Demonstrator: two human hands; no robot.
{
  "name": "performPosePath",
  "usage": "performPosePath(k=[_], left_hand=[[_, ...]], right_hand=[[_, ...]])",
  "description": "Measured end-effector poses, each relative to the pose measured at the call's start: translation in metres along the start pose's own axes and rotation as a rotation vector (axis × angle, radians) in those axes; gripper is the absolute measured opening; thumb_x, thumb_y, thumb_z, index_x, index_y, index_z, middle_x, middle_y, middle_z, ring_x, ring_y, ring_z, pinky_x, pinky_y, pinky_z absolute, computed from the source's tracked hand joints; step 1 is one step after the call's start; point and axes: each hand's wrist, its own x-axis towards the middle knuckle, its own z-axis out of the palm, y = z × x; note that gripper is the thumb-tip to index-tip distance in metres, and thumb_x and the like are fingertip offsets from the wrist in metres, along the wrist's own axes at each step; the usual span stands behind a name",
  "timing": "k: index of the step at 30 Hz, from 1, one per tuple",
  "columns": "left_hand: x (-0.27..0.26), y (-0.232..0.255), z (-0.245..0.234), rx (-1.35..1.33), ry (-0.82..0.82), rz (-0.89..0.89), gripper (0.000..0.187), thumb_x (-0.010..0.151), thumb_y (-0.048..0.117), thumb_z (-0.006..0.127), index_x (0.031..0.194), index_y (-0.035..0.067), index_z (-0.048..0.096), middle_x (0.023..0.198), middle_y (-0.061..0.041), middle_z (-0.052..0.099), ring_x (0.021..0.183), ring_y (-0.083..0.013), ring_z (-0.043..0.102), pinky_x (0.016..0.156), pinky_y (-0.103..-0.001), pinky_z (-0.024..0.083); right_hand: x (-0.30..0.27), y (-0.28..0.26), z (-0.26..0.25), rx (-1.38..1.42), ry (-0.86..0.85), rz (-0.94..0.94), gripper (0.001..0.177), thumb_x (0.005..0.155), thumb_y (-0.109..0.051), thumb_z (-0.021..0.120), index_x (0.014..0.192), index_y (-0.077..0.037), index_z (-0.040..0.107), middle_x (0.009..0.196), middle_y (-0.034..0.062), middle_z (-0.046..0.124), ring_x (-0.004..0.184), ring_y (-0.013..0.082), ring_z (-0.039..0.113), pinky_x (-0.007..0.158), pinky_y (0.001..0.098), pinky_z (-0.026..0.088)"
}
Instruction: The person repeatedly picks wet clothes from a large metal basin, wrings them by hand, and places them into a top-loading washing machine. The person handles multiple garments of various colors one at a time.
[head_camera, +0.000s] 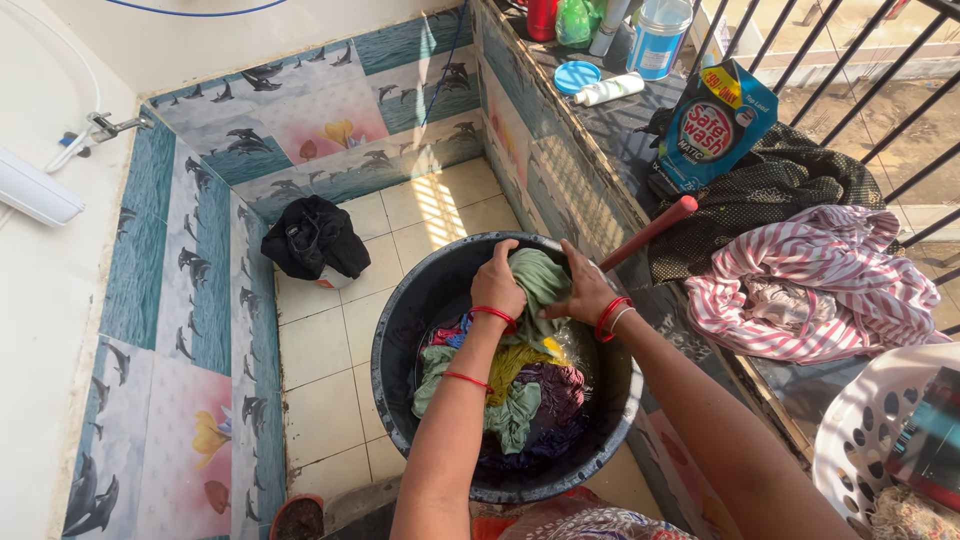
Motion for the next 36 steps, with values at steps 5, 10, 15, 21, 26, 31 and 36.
performPosePath(k=[5,10,15,21,26,31,36], left_hand=[[-0.007,0.03,-0.024,0.029,-0.034,0.105,0.057,0.074,-0.005,0.066,0.126,0.015,0.057,0.118,-0.017,0.071,0.108,-0.0423,0.066,0.087,-0.051,0.053],[-0.008,-0.002,-0.017,-0.177,0.041,0.099,0.062,0.071,-0.005,0.069,0.128,0.014,0.057,0.122,-0.017,0.072,0.115,-0.039,0.067,0.096,-0.045,0.056],[-0.024,-0.044,-0.006,-0.552,0.067,0.191,0.089,0.088,0.036,0.08,0.159,0.006,0.034,0.151,-0.021,0.056,0.138,-0.0326,0.06,0.113,-0.044,0.053],[-0.088,-0.048,0.019,-0.101,0.156,0.128,0.15,0.056,0.064,0.092,0.16,-0.004,0.007,0.157,-0.033,0.034,0.145,-0.0463,0.038,0.114,-0.053,0.036],[-0.082,-0.045,0.057,-0.049,0.424,-0.103,0.146,0.058,0.055,0.095,0.158,-0.002,0.004,0.155,-0.035,0.032,0.141,-0.0514,0.036,0.109,-0.057,0.033],[-0.039,-0.082,0.059,-0.536,0.368,-0.25,0.083,0.074,0.025,0.086,0.147,0.007,0.051,0.136,-0.02,0.068,0.128,-0.0334,0.068,0.108,-0.042,0.053],[-0.02,-0.079,0.034,-0.394,0.471,-0.169,0.074,0.077,0.001,0.077,0.145,0.007,0.05,0.137,-0.021,0.064,0.125,-0.0354,0.063,0.104,-0.042,0.051]], right_hand=[[-0.005,-0.028,0.03,0.259,0.066,-0.092,0.152,0.046,-0.036,0.099,0.159,0.0,0.002,0.156,0.028,0.035,0.144,0.0408,0.035,0.117,0.0442,0.03],[0.007,-0.05,0.032,0.389,0.204,0.019,0.085,0.067,-0.01,0.08,0.146,-0.009,0.048,0.121,0.0193,0.072,0.115,0.032,0.069,0.102,0.0398,0.053],[0.019,-0.066,0.008,0.587,0.238,-0.012,0.045,0.075,0.01,0.069,0.118,-0.003,0.068,0.109,0.0117,0.075,0.099,0.0199,0.071,0.091,0.0329,0.058],[0.009,-0.099,-0.013,1.351,0.25,-0.113,0.05,0.08,0.021,0.046,0.121,0.0,0.067,0.112,0.0091,0.071,0.103,0.0203,0.069,0.092,0.0353,0.058],[0.003,-0.117,-0.017,1.743,0.344,0.009,0.04,0.091,0.015,0.041,0.12,-0.003,0.061,0.113,0.012,0.069,0.102,0.0251,0.07,0.093,0.0441,0.06],[-0.004,-0.083,-0.021,1.853,0.479,0.212,0.041,0.089,0.009,0.042,0.123,-0.009,0.055,0.115,0.0105,0.068,0.103,0.0277,0.07,0.09,0.0504,0.061],[-0.009,-0.008,0.0,1.174,0.418,0.643,0.058,0.079,0.004,0.065,0.132,-0.012,0.049,0.117,0.0095,0.065,0.108,0.0327,0.066,0.096,0.0532,0.055]])
